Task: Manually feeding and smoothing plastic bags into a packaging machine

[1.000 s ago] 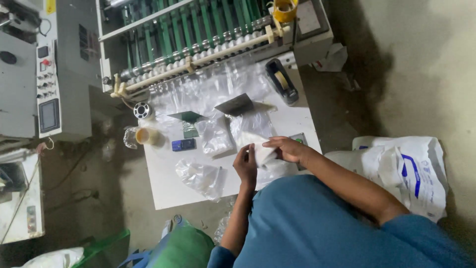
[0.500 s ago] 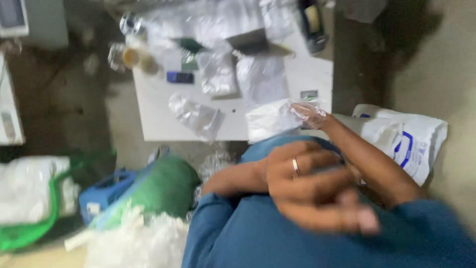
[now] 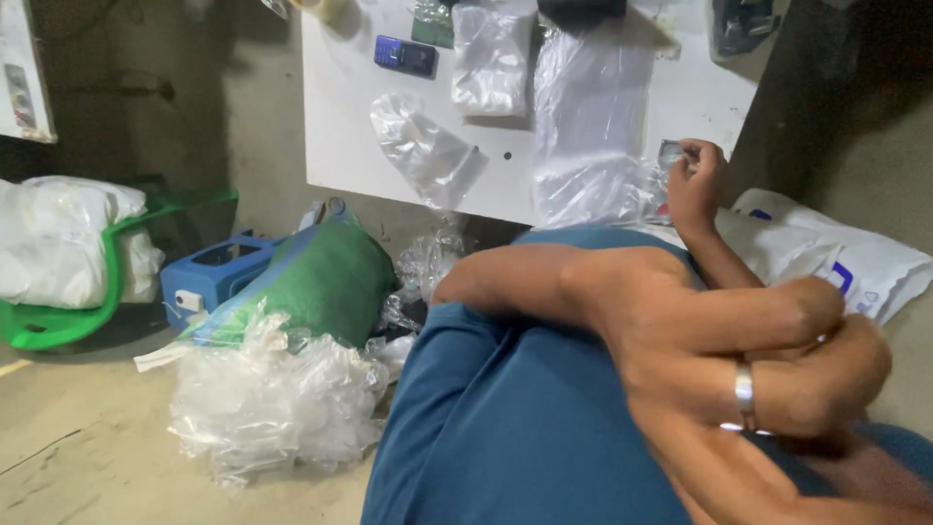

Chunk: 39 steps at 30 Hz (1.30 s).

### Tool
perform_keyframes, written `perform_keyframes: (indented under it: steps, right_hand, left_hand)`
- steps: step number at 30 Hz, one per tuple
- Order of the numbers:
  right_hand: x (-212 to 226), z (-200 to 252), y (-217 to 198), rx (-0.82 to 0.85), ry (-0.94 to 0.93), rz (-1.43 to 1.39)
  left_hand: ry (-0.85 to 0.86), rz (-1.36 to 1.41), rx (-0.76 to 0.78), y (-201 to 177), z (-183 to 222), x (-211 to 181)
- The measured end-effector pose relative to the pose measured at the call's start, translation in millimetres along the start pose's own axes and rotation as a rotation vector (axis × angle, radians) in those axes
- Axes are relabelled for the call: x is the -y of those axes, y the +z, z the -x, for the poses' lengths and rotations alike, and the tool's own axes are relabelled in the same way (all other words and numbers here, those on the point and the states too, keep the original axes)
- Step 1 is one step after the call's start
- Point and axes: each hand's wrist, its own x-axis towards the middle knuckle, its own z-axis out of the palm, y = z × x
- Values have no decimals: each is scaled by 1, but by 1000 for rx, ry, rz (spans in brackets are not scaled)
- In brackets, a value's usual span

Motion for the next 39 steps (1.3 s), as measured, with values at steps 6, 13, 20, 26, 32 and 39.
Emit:
perform_keyframes:
  steps: [6,13,20,26,32,39]
  right_hand:
    - [-1,-19,8,-54,-28,-30]
    - [19,-42,26,-21,68,-224]
    - [-17,-49,56,52,479,-436]
    - [-7,-62,100,177,676,-240]
    - [84,-85,25,341,782,-1120]
    - [26,-52,-47,793,626,-454]
  left_hand:
    - [-179,-53,60,1,36,-26]
    - [-958,17,153,-13,154,-64]
    - [-2435,-295,-346,-4,389,-163]
    - [-2690,-34,22,22,456,-169]
    - [-2288,384,145,-18,365,-117]
    - [-2220,1172,773,-71,264,-152]
